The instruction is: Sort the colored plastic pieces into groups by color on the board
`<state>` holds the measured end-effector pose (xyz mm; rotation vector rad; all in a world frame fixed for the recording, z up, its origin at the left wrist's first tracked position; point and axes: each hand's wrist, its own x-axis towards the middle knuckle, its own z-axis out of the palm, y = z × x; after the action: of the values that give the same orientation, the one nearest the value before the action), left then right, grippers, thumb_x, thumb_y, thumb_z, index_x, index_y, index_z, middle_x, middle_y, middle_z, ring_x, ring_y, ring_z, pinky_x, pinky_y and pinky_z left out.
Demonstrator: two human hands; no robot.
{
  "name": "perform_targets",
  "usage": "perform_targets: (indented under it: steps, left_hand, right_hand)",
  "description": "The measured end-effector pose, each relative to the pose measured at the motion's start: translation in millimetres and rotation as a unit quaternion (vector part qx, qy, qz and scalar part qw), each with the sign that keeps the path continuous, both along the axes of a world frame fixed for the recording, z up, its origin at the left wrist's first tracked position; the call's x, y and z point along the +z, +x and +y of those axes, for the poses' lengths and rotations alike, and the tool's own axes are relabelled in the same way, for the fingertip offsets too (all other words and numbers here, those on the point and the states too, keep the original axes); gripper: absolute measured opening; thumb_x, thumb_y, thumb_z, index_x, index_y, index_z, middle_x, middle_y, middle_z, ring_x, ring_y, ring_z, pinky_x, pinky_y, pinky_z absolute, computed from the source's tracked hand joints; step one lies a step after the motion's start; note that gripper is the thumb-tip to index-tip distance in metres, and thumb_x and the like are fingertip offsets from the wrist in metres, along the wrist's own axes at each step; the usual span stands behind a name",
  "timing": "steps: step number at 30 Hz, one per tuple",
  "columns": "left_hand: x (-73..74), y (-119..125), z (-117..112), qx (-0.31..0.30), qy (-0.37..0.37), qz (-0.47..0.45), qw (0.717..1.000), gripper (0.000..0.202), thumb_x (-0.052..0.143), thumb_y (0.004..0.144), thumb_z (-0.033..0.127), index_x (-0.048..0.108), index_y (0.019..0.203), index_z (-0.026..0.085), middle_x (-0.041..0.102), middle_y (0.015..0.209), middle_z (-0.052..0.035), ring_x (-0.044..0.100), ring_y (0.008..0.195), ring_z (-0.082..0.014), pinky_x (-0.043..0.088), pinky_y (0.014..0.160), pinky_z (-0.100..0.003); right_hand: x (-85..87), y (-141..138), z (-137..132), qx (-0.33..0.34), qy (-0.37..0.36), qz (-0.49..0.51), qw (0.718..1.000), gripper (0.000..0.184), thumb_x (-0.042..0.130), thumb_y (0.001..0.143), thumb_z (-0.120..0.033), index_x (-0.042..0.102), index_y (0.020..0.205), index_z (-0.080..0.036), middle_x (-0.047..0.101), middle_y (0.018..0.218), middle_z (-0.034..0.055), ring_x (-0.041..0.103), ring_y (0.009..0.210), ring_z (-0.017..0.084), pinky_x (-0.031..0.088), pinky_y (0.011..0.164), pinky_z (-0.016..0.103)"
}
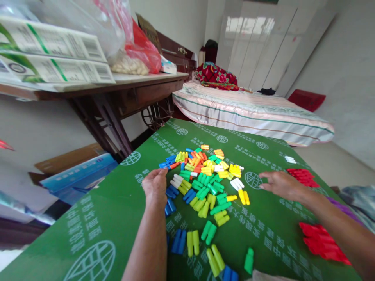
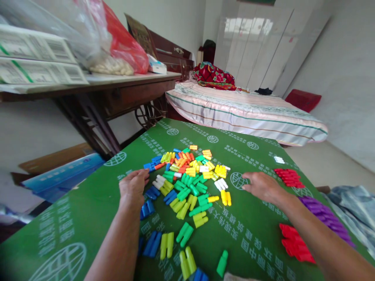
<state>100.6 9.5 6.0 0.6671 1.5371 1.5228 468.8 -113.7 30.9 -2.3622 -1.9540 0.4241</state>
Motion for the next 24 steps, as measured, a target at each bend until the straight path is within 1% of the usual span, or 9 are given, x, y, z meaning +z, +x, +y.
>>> perform_targets:
  steps: [2, 4, 5, 7, 10, 14, 18, 21, 24]
  left_hand:
    - [-0.2, -0.6, -0.1, -0.002, -0.002, 0.000, 1.000, 0.022, 0.068, 0.045, 0.031, 0.061, 0.060, 0.015, 0.047, 0.045, 0.0056, 0.048, 0.052, -0.0124, 0.041, 0.055, -0.027]
    - [-0.8, -1.2, 0.0, -0.004, -0.001, 0.000, 1.000, 0.023, 0.068, 0.044, 0.031, 0.061, 0.060, 0.015, 0.048, 0.045, 0.0052, 0.049, 0.053, -0.0127, 0.042, 0.056, -0.027]
    - [-1.1, -1.5, 0.1, -0.007, -0.001, -0.002, 1.000, 0.024, 0.068, 0.044, 0.031, 0.061, 0.061, 0.015, 0.049, 0.046, 0.0048, 0.050, 0.053, -0.0129, 0.042, 0.056, -0.027]
    - [-1.6, -1.4, 0.1, -0.013, 0.000, -0.008, 1.000, 0.025, 0.067, 0.045, 0.032, 0.061, 0.062, 0.015, 0.054, 0.050, 0.0032, 0.052, 0.055, -0.0136, 0.044, 0.058, -0.028]
    - [-2.0, -0.5, -0.7, -0.024, -0.001, -0.018, 1.000, 0.025, 0.067, 0.045, 0.032, 0.061, 0.063, 0.015, 0.058, 0.054, 0.0008, 0.055, 0.057, -0.0148, 0.046, 0.059, -0.030]
    - [-2.5, 0.9, -2.2, -0.038, 0.000, -0.024, 0.999, 0.027, 0.067, 0.046, 0.032, 0.062, 0.064, 0.014, 0.059, 0.055, -0.0003, 0.056, 0.058, -0.0162, 0.046, 0.059, -0.030]
    - [-4.0, 0.8, -2.2, -0.045, 0.001, -0.029, 0.999, 0.026, 0.066, 0.046, 0.033, 0.062, 0.064, 0.014, 0.058, 0.053, 0.0001, 0.056, 0.058, -0.0168, 0.045, 0.059, -0.030]
    - [-4.9, 0.5, -1.7, -0.048, 0.001, -0.035, 0.998, 0.025, 0.066, 0.046, 0.032, 0.062, 0.063, 0.014, 0.057, 0.053, 0.0005, 0.056, 0.058, -0.0165, 0.045, 0.058, -0.030]
    - [-5.3, 0.6, -1.6, -0.046, -0.003, -0.041, 0.998, 0.025, 0.066, 0.046, 0.032, 0.062, 0.063, 0.015, 0.057, 0.052, 0.0006, 0.056, 0.057, -0.0164, 0.044, 0.058, -0.030]
  right_hand:
    - [10.3, -44.1, 12.7, 0.054, -0.013, 0.017, 0.998, 0.036, 0.055, 0.081, -0.036, 0.062, 0.115, -0.024, 0.068, 0.073, 0.0010, 0.060, 0.064, 0.015, 0.037, 0.057, 0.024]
    - [18.4, -86.7, 24.8, 0.108, 0.003, 0.015, 0.994, 0.030, 0.053, 0.082, -0.032, 0.064, 0.109, -0.024, 0.069, 0.081, 0.0020, 0.062, 0.073, 0.017, 0.039, 0.061, 0.025]
    - [20.7, -106.0, 30.6, 0.129, 0.022, 0.010, 0.991, 0.028, 0.054, 0.082, -0.031, 0.064, 0.107, -0.024, 0.069, 0.090, 0.0036, 0.063, 0.081, 0.018, 0.040, 0.066, 0.026]
    - [20.9, -138.6, 42.0, 0.174, 0.065, -0.001, 0.983, 0.027, 0.055, 0.082, -0.029, 0.064, 0.107, -0.022, 0.065, 0.106, 0.0070, 0.060, 0.096, 0.021, 0.042, 0.077, 0.028]
    - [12.8, -171.2, 55.6, 0.206, 0.093, -0.003, 0.974, 0.032, 0.056, 0.082, -0.031, 0.061, 0.113, -0.021, 0.061, 0.114, 0.0083, 0.054, 0.107, 0.022, 0.041, 0.087, 0.031]
    - [-0.8, -190.8, 58.0, 0.192, 0.113, -0.006, 0.975, 0.037, 0.056, 0.083, -0.032, 0.058, 0.117, -0.018, 0.060, 0.113, 0.0098, 0.051, 0.109, 0.024, 0.042, 0.090, 0.033]
    - [-7.6, -195.7, 42.0, 0.190, 0.140, 0.011, 0.972, 0.034, 0.054, 0.084, -0.028, 0.058, 0.116, -0.018, 0.060, 0.112, 0.0094, 0.051, 0.109, 0.023, 0.041, 0.093, 0.035]
    - [-11.2, -195.8, 26.2, 0.209, 0.152, 0.039, 0.965, 0.025, 0.054, 0.086, -0.025, 0.061, 0.108, -0.019, 0.061, 0.108, 0.0073, 0.051, 0.108, 0.021, 0.041, 0.094, 0.034]
    - [-15.3, -195.4, 11.8, 0.221, 0.155, 0.058, 0.961, 0.015, 0.051, 0.087, -0.022, 0.063, 0.095, -0.019, 0.062, 0.101, 0.0062, 0.052, 0.105, 0.020, 0.042, 0.094, 0.033]
